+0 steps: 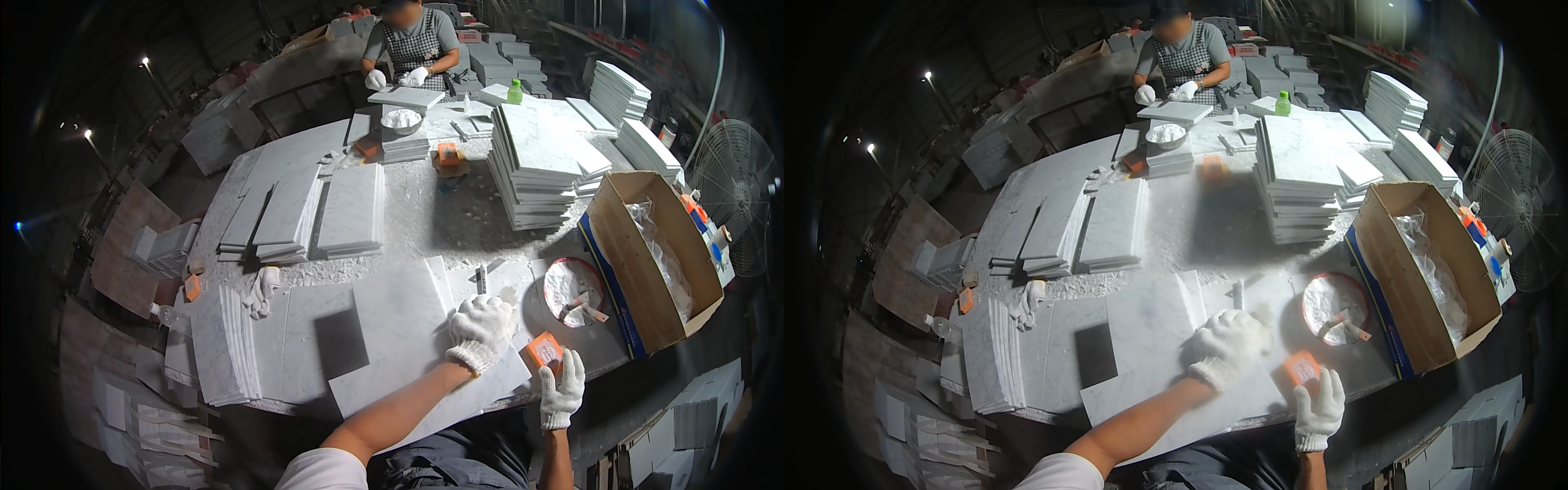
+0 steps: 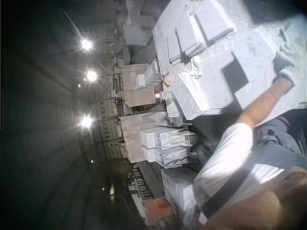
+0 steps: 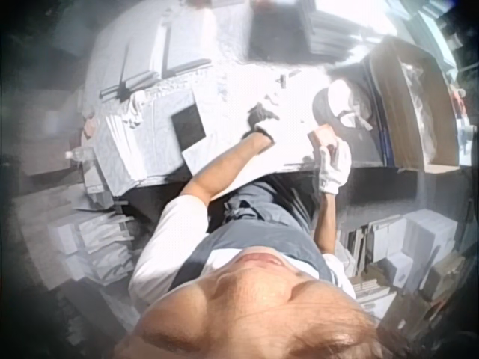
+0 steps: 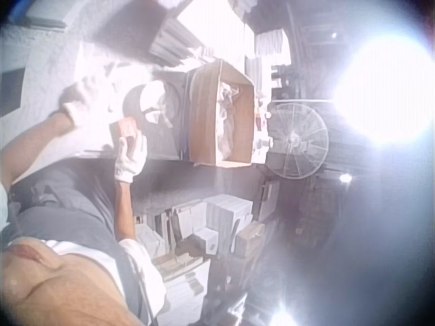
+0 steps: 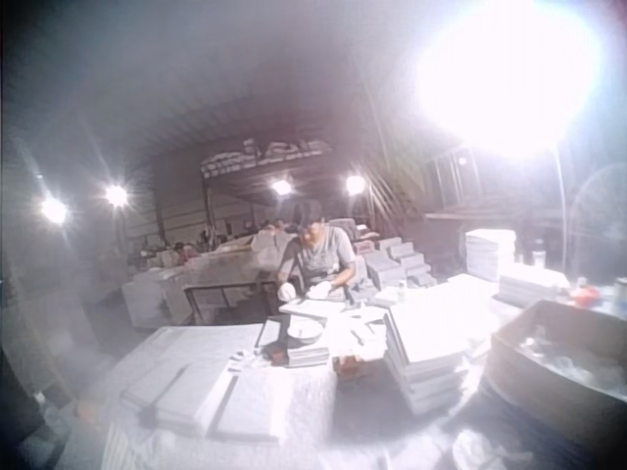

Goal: The person smooths the edges of white rectangular tiles using an orange sanding block and a metal scraper. They repeatedly rub the edges and corners, flip the tiles, and place finished pieces into a stack on the table.

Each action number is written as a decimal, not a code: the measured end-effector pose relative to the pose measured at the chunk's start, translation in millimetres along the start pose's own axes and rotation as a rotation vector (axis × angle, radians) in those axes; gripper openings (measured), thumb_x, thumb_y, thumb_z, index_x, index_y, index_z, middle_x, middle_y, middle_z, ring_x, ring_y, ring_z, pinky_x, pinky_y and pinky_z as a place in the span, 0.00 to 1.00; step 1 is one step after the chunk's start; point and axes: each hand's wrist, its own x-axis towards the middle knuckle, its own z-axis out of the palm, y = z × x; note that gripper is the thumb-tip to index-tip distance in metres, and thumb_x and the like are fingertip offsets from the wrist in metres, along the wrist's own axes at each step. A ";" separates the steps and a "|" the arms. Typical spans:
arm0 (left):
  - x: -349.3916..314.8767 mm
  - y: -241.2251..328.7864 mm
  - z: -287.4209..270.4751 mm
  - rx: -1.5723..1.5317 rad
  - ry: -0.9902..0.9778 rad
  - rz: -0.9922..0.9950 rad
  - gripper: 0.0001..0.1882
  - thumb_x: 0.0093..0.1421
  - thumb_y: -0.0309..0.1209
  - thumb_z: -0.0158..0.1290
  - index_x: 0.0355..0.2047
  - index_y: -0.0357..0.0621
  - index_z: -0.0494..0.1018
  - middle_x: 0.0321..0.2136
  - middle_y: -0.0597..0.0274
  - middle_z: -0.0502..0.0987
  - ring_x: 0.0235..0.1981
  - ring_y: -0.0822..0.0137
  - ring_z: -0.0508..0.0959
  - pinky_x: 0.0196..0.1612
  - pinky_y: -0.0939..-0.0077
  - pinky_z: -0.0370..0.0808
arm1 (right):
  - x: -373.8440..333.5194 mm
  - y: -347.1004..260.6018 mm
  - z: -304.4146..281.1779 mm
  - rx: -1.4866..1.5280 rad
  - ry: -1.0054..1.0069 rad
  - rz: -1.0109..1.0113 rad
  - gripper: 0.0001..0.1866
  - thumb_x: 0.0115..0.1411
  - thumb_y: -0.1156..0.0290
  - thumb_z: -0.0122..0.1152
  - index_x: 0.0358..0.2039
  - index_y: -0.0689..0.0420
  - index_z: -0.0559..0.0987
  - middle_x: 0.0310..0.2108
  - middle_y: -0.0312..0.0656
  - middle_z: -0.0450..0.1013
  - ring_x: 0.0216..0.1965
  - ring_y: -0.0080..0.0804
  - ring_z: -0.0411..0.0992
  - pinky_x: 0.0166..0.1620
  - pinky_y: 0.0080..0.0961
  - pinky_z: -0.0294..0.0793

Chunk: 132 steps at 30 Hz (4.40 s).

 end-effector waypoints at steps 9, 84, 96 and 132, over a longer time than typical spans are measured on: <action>0.0 0.8 -1.2 0.000 -0.013 -0.002 0.12 0.58 0.42 0.57 0.38 0.53 0.83 0.39 0.55 0.82 0.45 0.53 0.82 0.40 0.52 0.81 | 1.4 -6.1 -9.0 0.002 0.038 0.062 0.23 0.63 0.65 0.70 0.55 0.63 0.80 0.55 0.53 0.76 0.56 0.48 0.75 0.59 0.36 0.75; -0.1 -1.0 8.1 0.022 0.140 0.086 0.14 0.62 0.45 0.54 0.32 0.51 0.82 0.33 0.60 0.82 0.38 0.53 0.80 0.29 0.51 0.77 | -142.9 -193.0 15.5 1.108 -1.709 0.716 0.21 0.72 0.54 0.60 0.43 0.62 0.86 0.36 0.39 0.84 0.36 0.24 0.80 0.44 0.22 0.79; -4.7 -5.1 -0.3 -0.045 -0.047 0.084 0.19 0.66 0.50 0.51 0.50 0.56 0.78 0.48 0.64 0.79 0.54 0.58 0.75 0.52 0.53 0.74 | -162.6 -188.9 27.3 1.087 -1.629 0.592 0.22 0.72 0.53 0.58 0.35 0.61 0.87 0.28 0.38 0.83 0.30 0.22 0.79 0.38 0.20 0.77; 25.9 -81.5 -5.1 0.060 0.156 0.271 0.22 0.63 0.48 0.55 0.55 0.60 0.75 0.54 0.58 0.75 0.60 0.55 0.71 0.64 0.53 0.66 | -85.2 -113.6 -109.6 0.916 -1.172 0.745 0.16 0.67 0.57 0.59 0.32 0.58 0.81 0.20 0.35 0.76 0.18 0.19 0.70 0.22 0.20 0.68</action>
